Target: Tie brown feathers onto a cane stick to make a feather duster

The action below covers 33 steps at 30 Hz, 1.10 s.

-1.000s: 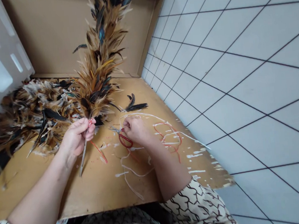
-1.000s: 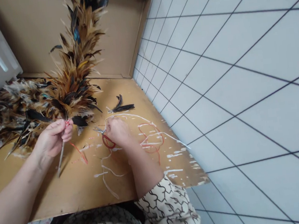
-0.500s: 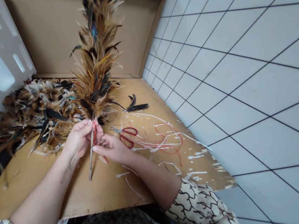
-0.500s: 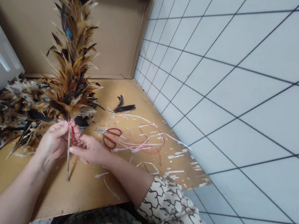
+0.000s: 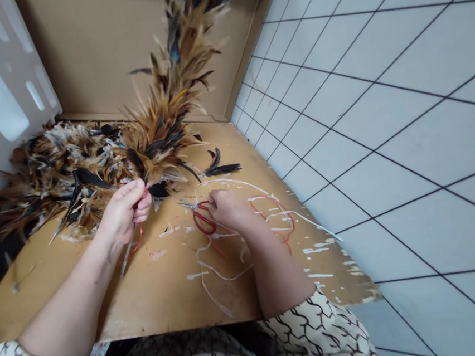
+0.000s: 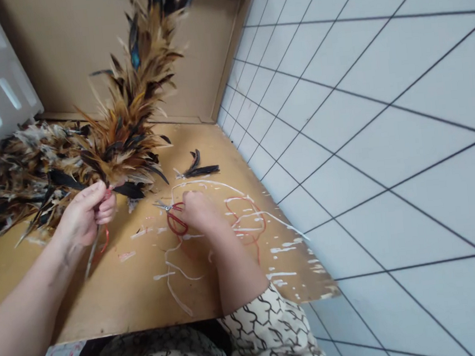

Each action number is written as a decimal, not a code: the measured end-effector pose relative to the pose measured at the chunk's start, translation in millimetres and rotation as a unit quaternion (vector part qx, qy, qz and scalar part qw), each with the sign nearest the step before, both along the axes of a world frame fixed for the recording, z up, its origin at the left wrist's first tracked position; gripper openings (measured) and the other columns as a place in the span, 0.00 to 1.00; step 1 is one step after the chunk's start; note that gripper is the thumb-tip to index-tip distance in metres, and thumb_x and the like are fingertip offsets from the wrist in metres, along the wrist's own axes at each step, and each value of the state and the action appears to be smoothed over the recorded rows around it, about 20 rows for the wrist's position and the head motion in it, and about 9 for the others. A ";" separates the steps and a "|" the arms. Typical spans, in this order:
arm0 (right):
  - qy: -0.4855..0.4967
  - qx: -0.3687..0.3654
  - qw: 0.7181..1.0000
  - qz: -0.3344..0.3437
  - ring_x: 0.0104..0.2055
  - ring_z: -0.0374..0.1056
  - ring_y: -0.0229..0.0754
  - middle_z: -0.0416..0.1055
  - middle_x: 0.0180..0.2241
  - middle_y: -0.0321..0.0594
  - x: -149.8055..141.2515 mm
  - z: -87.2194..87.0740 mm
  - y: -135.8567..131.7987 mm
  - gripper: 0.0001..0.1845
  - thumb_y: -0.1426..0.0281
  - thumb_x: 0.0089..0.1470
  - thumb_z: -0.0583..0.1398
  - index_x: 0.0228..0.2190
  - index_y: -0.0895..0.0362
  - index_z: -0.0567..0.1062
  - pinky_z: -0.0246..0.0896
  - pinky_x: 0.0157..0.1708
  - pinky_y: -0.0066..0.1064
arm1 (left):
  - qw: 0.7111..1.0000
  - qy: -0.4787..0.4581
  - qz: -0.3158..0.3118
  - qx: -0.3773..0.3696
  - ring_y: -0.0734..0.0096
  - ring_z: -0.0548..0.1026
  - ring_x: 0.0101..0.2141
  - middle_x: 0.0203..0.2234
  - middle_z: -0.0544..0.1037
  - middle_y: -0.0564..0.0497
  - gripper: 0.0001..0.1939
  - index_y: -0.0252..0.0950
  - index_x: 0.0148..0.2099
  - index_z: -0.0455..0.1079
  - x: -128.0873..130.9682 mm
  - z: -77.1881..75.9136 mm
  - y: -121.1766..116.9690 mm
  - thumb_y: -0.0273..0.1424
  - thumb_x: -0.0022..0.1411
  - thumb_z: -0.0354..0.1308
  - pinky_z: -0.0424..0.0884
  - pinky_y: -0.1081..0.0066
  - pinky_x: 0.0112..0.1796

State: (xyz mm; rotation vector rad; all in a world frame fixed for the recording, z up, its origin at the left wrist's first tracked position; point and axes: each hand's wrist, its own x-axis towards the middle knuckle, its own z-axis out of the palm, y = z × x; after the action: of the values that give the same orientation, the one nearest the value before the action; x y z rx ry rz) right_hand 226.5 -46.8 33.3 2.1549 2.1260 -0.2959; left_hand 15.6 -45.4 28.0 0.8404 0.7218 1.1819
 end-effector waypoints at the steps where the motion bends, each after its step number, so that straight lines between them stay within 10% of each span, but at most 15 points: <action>1: -0.016 -0.014 1.000 0.003 0.39 0.70 0.45 0.75 0.38 0.51 0.1 -0.5 -0.7 0.13 0.67 0.53 0.54 0.36 0.60 0.75 0.58 0.32 0.29 | 1.000 0.006 0.005 -0.001 0.88 0.48 0.11 0.10 0.56 0.61 0.20 0.34 0.20 0.56 0.4 0.1 -0.1 0.37 0.46 0.65 0.41 0.84 0.13; 20: 0.141 0.075 0.985 -0.062 0.27 0.65 0.38 0.73 0.28 0.44 5.6 -12.5 9.8 0.06 0.71 0.50 0.54 0.25 0.58 0.70 0.50 0.25 0.27 | 0.999 0.031 0.007 -0.008 0.86 0.54 0.10 0.11 0.65 0.56 0.18 0.33 0.19 0.60 2.4 -11.0 6.8 0.34 0.40 0.68 0.46 0.82 0.11; 29: 0.607 0.092 0.785 -0.083 0.20 0.53 0.32 0.62 0.19 0.30 12.1 -10.1 12.5 0.09 0.69 0.36 0.54 0.26 0.57 0.67 0.47 0.22 0.25 | 0.999 0.030 0.009 -0.022 0.85 0.55 0.10 0.12 0.66 0.55 0.16 0.34 0.20 0.58 2.0 -14.5 8.1 0.32 0.44 0.65 0.46 0.83 0.11; 33: 0.647 0.086 0.753 -0.084 0.19 0.51 0.31 0.60 0.19 0.28 7.9 -4.4 7.4 0.15 0.64 0.34 0.59 0.28 0.57 0.67 0.44 0.21 0.25 | 0.999 0.036 0.016 -0.026 0.86 0.55 0.10 0.12 0.65 0.56 0.15 0.33 0.21 0.59 2.7 -13.0 8.5 0.31 0.46 0.64 0.46 0.83 0.12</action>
State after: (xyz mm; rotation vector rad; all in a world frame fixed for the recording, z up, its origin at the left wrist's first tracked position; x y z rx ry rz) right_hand 234.4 -39.4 28.9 2.5246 2.4031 -2.2525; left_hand 18.3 -36.9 14.9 0.8335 0.8250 1.1607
